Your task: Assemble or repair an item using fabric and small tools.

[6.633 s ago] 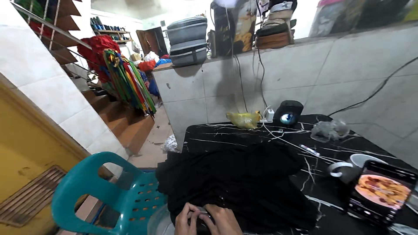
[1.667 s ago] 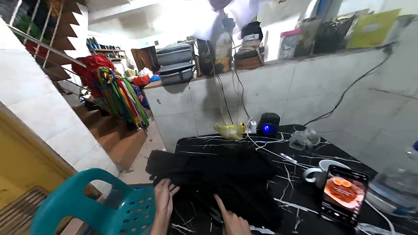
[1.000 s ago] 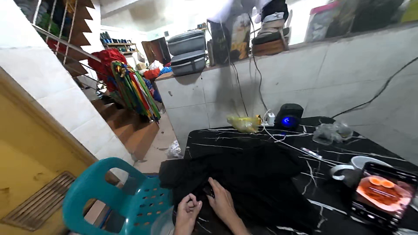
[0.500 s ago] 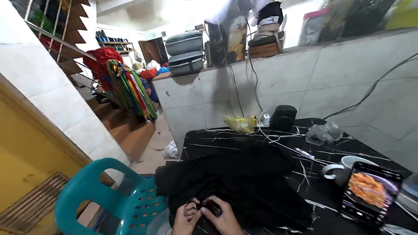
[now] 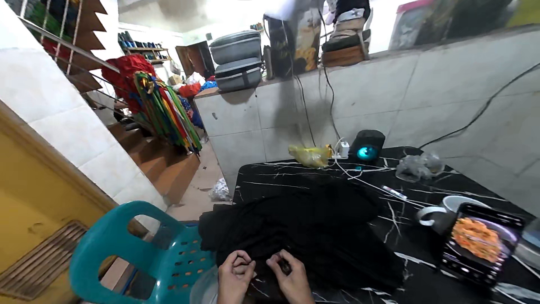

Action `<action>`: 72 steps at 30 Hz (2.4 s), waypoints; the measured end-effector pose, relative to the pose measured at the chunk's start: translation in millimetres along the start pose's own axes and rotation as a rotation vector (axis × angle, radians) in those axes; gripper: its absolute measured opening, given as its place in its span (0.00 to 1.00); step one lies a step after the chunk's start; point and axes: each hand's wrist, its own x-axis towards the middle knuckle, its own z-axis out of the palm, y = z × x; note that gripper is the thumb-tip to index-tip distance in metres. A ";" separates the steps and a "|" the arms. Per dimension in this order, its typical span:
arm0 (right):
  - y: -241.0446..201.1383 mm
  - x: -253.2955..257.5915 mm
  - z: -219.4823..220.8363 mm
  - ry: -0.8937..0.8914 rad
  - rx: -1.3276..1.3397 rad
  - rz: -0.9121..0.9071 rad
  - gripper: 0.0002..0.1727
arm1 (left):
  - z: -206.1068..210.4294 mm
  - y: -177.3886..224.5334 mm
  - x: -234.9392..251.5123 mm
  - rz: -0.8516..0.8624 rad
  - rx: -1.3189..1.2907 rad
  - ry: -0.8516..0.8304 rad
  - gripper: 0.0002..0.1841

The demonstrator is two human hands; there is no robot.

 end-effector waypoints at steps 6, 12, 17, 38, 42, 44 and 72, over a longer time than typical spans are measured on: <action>1.8 4.2 4.3 -0.111 0.049 0.048 0.14 | -3.5 -10.6 9.5 0.039 0.104 -0.197 0.12; 0.6 6.4 5.5 -0.126 -0.093 0.062 0.11 | -12.0 -21.0 10.0 0.071 0.162 -0.330 0.07; -8.5 -3.4 6.4 -0.036 -0.309 0.005 0.10 | 5.3 -13.3 -0.6 -0.008 0.261 -0.244 0.18; -21.6 -2.7 -32.6 -0.352 -0.622 -0.117 0.27 | 18.3 -34.2 -10.6 0.261 0.358 -0.050 0.08; -28.6 -6.7 -21.2 -0.326 -0.677 -0.089 0.28 | 15.6 -31.7 -11.5 0.277 0.387 -0.021 0.08; -29.0 -7.2 -18.6 -0.314 -0.722 -0.108 0.28 | 15.2 -30.0 -11.3 0.282 0.385 -0.011 0.08; -7.9 -4.0 7.5 -0.079 -0.071 0.146 0.26 | -46.9 -8.6 29.6 0.218 0.271 -0.809 0.12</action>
